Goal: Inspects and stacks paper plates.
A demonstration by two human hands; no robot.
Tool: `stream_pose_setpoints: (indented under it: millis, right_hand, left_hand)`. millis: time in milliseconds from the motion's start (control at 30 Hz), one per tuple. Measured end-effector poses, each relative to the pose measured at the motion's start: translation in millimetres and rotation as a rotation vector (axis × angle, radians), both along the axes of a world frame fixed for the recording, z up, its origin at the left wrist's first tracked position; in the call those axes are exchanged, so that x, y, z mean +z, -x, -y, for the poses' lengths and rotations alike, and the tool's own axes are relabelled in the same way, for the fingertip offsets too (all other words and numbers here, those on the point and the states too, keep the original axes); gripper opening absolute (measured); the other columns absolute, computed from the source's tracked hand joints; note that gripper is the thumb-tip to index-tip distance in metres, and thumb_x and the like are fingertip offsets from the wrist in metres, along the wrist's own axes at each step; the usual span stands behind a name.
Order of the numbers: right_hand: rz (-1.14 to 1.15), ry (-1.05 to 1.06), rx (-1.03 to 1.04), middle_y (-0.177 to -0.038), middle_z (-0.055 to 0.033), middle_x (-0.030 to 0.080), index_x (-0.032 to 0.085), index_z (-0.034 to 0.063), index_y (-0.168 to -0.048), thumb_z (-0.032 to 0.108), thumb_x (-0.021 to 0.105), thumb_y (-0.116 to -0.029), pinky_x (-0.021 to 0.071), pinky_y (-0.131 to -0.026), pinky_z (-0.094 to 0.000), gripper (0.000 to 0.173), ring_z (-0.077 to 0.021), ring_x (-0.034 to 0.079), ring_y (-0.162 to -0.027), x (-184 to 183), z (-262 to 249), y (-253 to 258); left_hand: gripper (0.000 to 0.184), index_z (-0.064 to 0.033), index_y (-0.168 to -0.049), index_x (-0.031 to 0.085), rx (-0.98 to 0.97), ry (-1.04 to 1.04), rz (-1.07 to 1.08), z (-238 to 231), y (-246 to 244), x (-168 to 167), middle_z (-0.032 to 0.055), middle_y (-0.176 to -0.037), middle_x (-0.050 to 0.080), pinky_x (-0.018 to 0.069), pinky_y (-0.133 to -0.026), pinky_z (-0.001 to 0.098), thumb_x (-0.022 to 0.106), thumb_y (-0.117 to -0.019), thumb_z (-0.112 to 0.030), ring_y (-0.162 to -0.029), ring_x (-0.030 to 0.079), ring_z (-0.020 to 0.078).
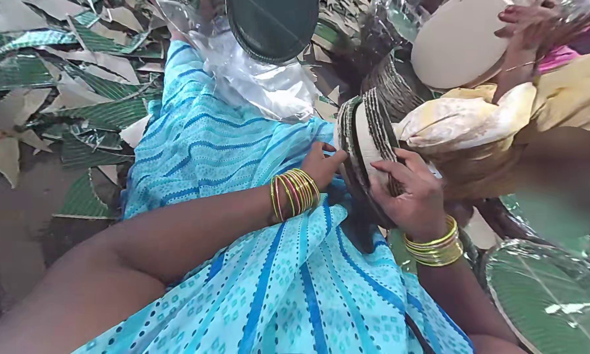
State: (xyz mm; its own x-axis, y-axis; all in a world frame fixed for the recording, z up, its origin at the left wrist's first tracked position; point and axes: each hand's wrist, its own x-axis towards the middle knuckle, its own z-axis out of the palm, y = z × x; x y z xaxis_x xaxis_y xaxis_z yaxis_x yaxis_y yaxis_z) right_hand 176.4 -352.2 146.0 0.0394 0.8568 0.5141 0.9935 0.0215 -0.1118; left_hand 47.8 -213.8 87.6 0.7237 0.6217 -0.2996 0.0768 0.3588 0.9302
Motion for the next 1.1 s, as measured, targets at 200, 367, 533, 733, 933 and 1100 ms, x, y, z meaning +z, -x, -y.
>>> stream_pose_setpoints:
  millis: [200,367,533,733,933,1100]
  right_hand:
    - [-0.114,0.084,0.025,-0.121,-0.0237,0.067,0.078,0.0036,-0.108,0.032,0.072,-0.092,0.0564,-0.089,-0.0384,0.033,-0.0298,0.068,-0.107,-3.5,-1.8,2.7]
    - [-0.233,0.094,0.036,-0.123,-0.0226,0.068,0.078,0.0027,-0.11,0.03,0.073,-0.0918,0.0574,-0.091,-0.0336,0.033,-0.0254,0.068,-0.112,-0.3,-0.6,-1.9]
    - [-0.291,0.103,0.032,-0.124,-0.0202,0.068,0.077,0.0046,-0.113,0.031,0.074,-0.0915,0.0569,-0.092,-0.0314,0.034,-0.0213,0.067,-0.113,4.0,1.2,-7.4]
    - [-0.321,0.052,0.018,-0.125,-0.0191,0.066,0.076,0.0031,-0.115,0.024,0.074,-0.0919,0.056,-0.091,-0.0235,0.031,-0.0148,0.065,-0.113,10.3,4.2,-11.9]
    - [-0.166,0.019,-0.037,-0.118,-0.0225,0.069,0.077,0.003,-0.109,0.031,0.075,-0.0906,0.0555,-0.087,-0.0333,0.034,-0.0242,0.067,-0.104,0.8,-6.0,4.1]
    - [-0.185,0.028,-0.021,-0.116,-0.0198,0.071,0.078,0.003,-0.108,0.024,0.072,-0.092,0.0547,-0.092,-0.0321,0.027,-0.024,0.067,-0.11,1.3,-8.6,5.2]
  left_hand:
    - [0.044,0.0017,-0.135,0.047,0.028,0.015,0.054,0.5,-0.3,-7.2,0.0186,-0.103,0.068,0.0567,-0.083,0.0409,0.056,-0.1045,-0.028,-0.087,0.069,0.0222]
    - [0.044,0.0018,-0.136,0.046,0.017,0.034,0.069,1.1,2.7,-2.4,0.0212,-0.11,0.067,0.0567,-0.086,0.0424,0.056,-0.1052,-0.027,-0.092,0.07,0.0243]
    - [0.044,0.0024,-0.136,0.047,0.017,0.038,0.076,1.7,0.9,-3.8,0.021,-0.106,0.068,0.057,-0.085,0.0423,0.057,-0.1052,-0.028,-0.09,0.07,0.0243]
    - [0.045,0.0021,-0.137,0.046,-0.001,0.037,0.063,0.9,1.5,-2.9,0.0221,-0.111,0.067,0.0565,-0.087,0.0432,0.056,-0.1055,-0.029,-0.093,0.07,0.0256]
    - [0.044,0.0025,-0.133,0.049,0.0,-0.009,0.074,0.6,2.0,-6.8,0.0228,-0.111,0.067,0.057,-0.086,0.0456,0.056,-0.1045,-0.029,-0.093,0.071,0.0277]
    - [0.044,0.0026,-0.135,0.048,-0.002,0.011,0.079,1.1,3.1,-5.3,0.0227,-0.112,0.067,0.0563,-0.086,0.0451,0.056,-0.1051,-0.029,-0.094,0.07,0.0272]
